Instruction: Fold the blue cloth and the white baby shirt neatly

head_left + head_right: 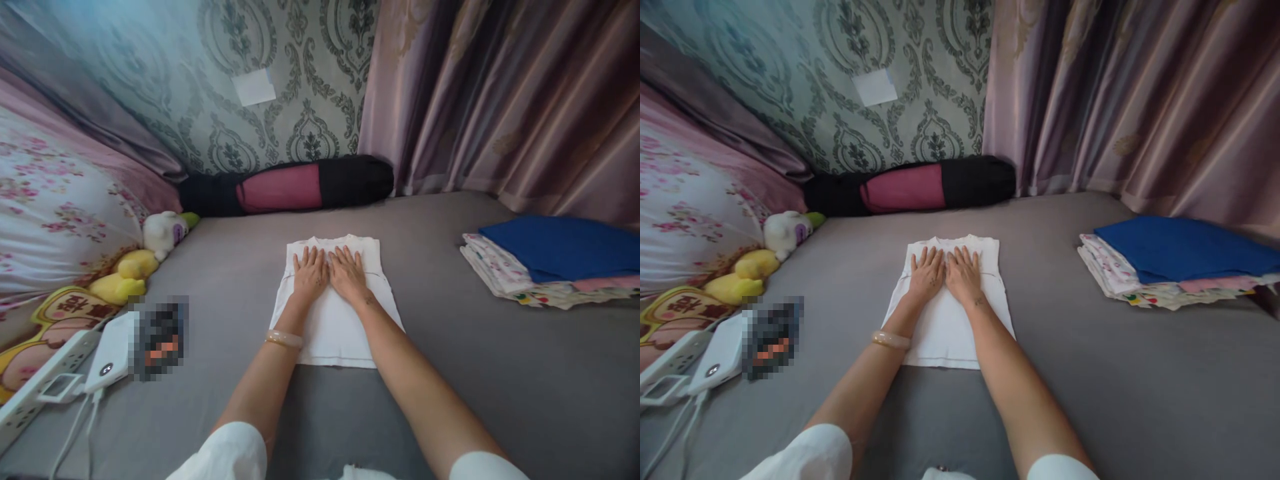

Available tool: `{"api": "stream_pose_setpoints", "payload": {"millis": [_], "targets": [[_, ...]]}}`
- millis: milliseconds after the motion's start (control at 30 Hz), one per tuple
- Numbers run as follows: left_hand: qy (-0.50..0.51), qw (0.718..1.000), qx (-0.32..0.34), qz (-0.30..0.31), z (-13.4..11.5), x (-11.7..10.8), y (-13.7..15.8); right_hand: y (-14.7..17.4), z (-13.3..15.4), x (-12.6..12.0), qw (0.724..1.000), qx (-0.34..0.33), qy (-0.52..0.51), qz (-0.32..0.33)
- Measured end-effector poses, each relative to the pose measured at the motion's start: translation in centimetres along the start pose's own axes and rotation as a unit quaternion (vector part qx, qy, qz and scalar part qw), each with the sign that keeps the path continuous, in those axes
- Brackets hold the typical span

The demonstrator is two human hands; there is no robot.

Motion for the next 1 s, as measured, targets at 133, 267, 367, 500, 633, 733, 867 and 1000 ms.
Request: {"api": "stream_pose_setpoints", "payload": {"millis": [133,267,367,500,633,733,867,1000], "targets": [[0.002,0.999,-0.014,0.05,0.2,0.4,-0.1,-0.1,0.0,0.4,0.999,0.018,0.029,0.026],[-0.004,0.999,-0.012,0.047,0.3,0.4,-0.2,-0.3,0.0,0.3,0.998,0.021,0.033,0.039],[-0.002,0.999,-0.011,0.049,0.5,0.0,-0.4,-0.3,0.0,0.2,0.999,0.02,0.031,0.038],[-0.003,1.0,-0.003,0.029,1.2,-0.5,-1.3,-0.3,-0.2,0.0,0.999,0.034,0.033,0.004],[-0.028,0.999,-0.031,0.015,2.2,0.2,-1.7,-0.6,-0.9,0.0,0.996,0.075,0.038,-0.013],[-0.026,0.998,-0.042,0.044,2.7,1.2,-1.7,-0.9,-1.3,0.2,0.995,0.094,0.044,0.0],[-0.025,0.998,-0.041,0.047,2.8,1.3,-1.6,-1.0,-1.4,0.5,0.994,0.099,0.043,0.006],[-0.023,0.998,-0.052,0.009,2.6,0.6,-1.3,-0.9,-1.4,0.5,0.995,0.094,0.037,-0.001]]}}
Point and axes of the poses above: each hand's wrist, its own y-axis away from the middle knuckle, its own x-axis out of the palm, z = x × y, the point moved 2 cm from there along -y, towards the middle knuckle, and after that the axes turned 10 degrees about x, right-handed, at the moved point
